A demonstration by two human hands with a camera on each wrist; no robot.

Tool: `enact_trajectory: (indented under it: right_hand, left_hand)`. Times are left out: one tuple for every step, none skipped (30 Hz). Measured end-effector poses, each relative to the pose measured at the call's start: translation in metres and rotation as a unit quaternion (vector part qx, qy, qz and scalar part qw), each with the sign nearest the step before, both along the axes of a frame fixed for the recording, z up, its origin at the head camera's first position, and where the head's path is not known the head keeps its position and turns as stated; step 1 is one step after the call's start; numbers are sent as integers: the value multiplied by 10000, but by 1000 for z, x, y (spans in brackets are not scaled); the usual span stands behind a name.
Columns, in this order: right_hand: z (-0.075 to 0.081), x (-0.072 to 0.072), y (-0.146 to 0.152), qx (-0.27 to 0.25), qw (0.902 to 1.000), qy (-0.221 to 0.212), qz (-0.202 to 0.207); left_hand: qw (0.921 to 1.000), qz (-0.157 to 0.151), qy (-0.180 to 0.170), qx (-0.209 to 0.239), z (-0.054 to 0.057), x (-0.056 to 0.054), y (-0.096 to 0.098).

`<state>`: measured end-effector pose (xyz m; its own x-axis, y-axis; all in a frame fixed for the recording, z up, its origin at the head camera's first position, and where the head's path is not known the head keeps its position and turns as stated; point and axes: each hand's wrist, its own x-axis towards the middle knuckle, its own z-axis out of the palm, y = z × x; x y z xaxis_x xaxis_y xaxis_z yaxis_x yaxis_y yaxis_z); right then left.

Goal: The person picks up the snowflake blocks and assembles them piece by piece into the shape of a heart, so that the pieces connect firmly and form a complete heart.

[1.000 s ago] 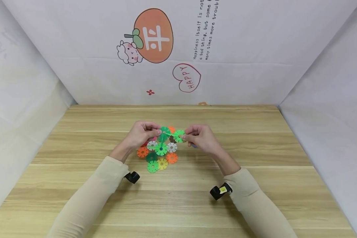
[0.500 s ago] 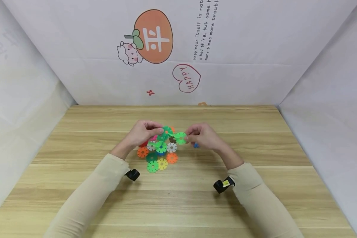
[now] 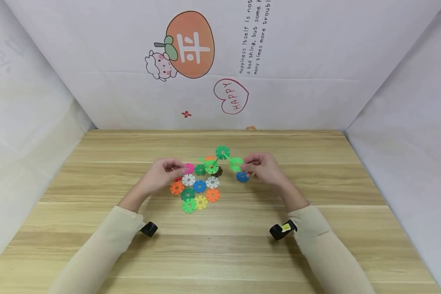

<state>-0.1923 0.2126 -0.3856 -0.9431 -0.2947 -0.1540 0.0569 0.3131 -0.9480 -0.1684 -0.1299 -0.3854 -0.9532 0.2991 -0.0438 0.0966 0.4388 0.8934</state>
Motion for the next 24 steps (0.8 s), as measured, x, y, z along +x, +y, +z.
enact_trajectory:
  right_hand:
    - [0,0,2,-40,10000,-25,-49]
    - [-1,0,3,-92,9999,-44,-84]
    - [-1,0,4,-156,9998,-58,-116]
    - [-2,0,6,-216,9997,-58,-140]
    - [-2,0,7,-270,9995,-47,-157]
    - [-3,-1,8,-309,9994,-38,-176]
    - [-3,-1,8,-352,9992,-40,-192]
    - [-3,-1,9,-391,9990,-38,-198]
    - [-4,-1,9,-424,9989,-34,-208]
    - [-4,-1,10,-442,9988,-35,-212]
    - [-4,0,10,-470,9986,-48,-223]
    - [-5,0,10,-504,9984,-63,-230]
    - [-5,0,10,-539,9982,-75,-236]
    - [-5,0,10,-574,9980,-80,-240]
    - [-5,-1,11,-604,9978,-82,-245]
    - [-5,-1,11,-630,9977,-73,-246]
    - [-5,-1,11,-664,9974,-69,-253]
    - [-5,-1,11,-690,9973,-61,-258]
    - [-5,-1,11,-721,9970,-57,-273]
    - [-5,0,11,-753,9967,-62,-290]
    - [-5,0,10,-775,9965,-67,-310]
    - [-4,0,10,-792,9963,-72,-336]
    - [-4,1,9,-813,9960,-84,-354]
    - [-4,1,9,-823,9959,-90,-368]
  left_hand:
    - [9994,-242,-32,-264,-1,2,-1]
    - [9976,-468,-79,-509,-2,5,-2]
    - [9950,-663,-91,-742,-2,6,-2]
    - [9919,-828,-89,-958,-2,8,-1]
    - [9889,-957,-111,-1129,-3,10,0]
    - [9863,-1052,-127,-1267,-4,11,1]
    - [9840,-1125,-161,-1375,-5,12,2]
    - [9817,-1205,-200,-1461,-6,14,3]
    - [9790,-1291,-209,-1563,-7,16,4]
    - [9760,-1366,-229,-1680,-8,17,5]
    - [9731,-1438,-234,-1784,-9,19,6]
    - [9705,-1484,-254,-1883,-10,21,7]
    - [9677,-1522,-246,-1994,-11,23,8]
    - [9644,-1559,-187,-2127,-12,25,9]
    - [9612,-1577,-91,-2263,-13,27,10]
    - [9581,-1578,0,-2389,-14,28,11]
    - [9557,-1573,89,-2486,-15,29,12]
    - [9539,-1556,158,-2562,-15,30,12]
    - [9525,-1542,214,-2617,-16,31,13]
    - [9516,-1523,254,-2657,-16,32,14]
    - [9517,-1498,272,-2665,-16,32,14]
    - [9531,-1465,253,-2637,-16,33,15]
    - [9555,-1432,212,-2570,-15,34,15]
    - [9581,-1401,169,-2493,-15,34,15]
